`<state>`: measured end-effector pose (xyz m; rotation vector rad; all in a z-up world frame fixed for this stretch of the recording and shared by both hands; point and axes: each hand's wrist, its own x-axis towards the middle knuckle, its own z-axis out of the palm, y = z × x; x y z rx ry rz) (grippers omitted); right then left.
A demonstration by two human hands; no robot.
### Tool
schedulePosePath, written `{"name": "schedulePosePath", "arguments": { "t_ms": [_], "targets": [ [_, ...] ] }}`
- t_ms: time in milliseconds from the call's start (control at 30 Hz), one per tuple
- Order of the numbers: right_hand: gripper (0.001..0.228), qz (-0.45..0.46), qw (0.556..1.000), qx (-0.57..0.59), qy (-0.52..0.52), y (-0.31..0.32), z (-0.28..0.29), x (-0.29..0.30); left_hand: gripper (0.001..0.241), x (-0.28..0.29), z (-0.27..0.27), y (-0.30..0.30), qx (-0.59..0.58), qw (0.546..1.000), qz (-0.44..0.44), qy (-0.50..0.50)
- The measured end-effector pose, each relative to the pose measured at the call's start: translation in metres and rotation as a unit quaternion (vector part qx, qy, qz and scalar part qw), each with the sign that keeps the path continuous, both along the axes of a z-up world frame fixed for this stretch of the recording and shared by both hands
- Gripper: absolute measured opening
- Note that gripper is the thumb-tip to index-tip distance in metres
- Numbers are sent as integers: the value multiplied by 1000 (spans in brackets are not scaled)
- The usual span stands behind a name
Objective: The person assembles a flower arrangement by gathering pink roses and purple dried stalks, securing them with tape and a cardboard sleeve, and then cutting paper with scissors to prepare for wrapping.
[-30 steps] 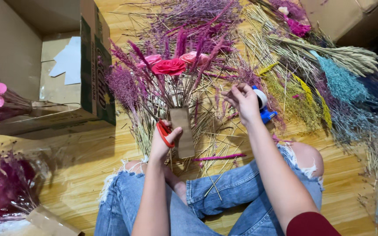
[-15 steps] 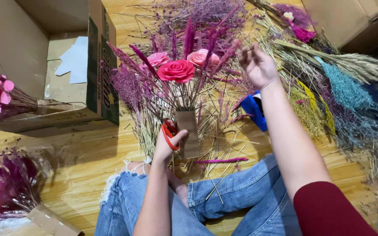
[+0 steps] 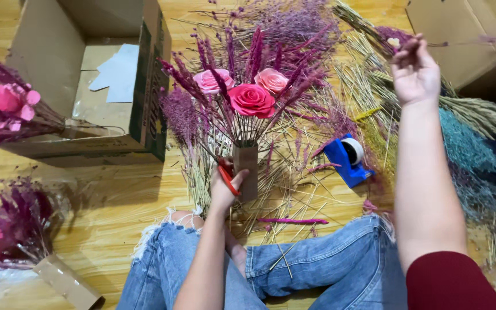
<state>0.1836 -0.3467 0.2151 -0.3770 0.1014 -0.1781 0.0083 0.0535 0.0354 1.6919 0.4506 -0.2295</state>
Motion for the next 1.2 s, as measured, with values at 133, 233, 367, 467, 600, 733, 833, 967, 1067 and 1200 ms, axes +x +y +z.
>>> {"name": "schedulePosePath", "arguments": {
  "t_ms": [133,233,367,467,600,733,833,967,1067,1200],
  "targets": [
    [14,50,998,-42,4,2,-25,1,69,2,-4,-5,37,999,18,2],
    [7,146,972,-160,88,20,-55,-12,62,6,-13,-13,-6,992,107,-71],
    [18,62,851,-495,163,63,-103,-42,59,2,-10,-7,-66,987,109,-99],
    [13,10,868,-476,140,110,-130,-67,59,-6,11,-9,-64,990,85,-96],
    [6,9,905,-414,95,177,-129,-101,58,-8,21,-15,-65,989,32,-132],
    [12,13,923,-376,82,198,-144,-104,58,0,-12,-9,-224,945,3,-238],
    [14,14,919,-384,86,204,-137,-112,56,-1,-10,-14,-237,937,-13,-256],
    [17,3,903,-422,83,208,-133,-117,53,3,-25,-16,-255,931,-18,-259],
    [18,-5,894,-442,75,205,-149,-114,53,5,-25,-17,-245,932,-19,-268],
    [19,13,887,-457,59,206,-139,-122,53,2,-17,-21,-234,930,-6,-284]
  ]
}}
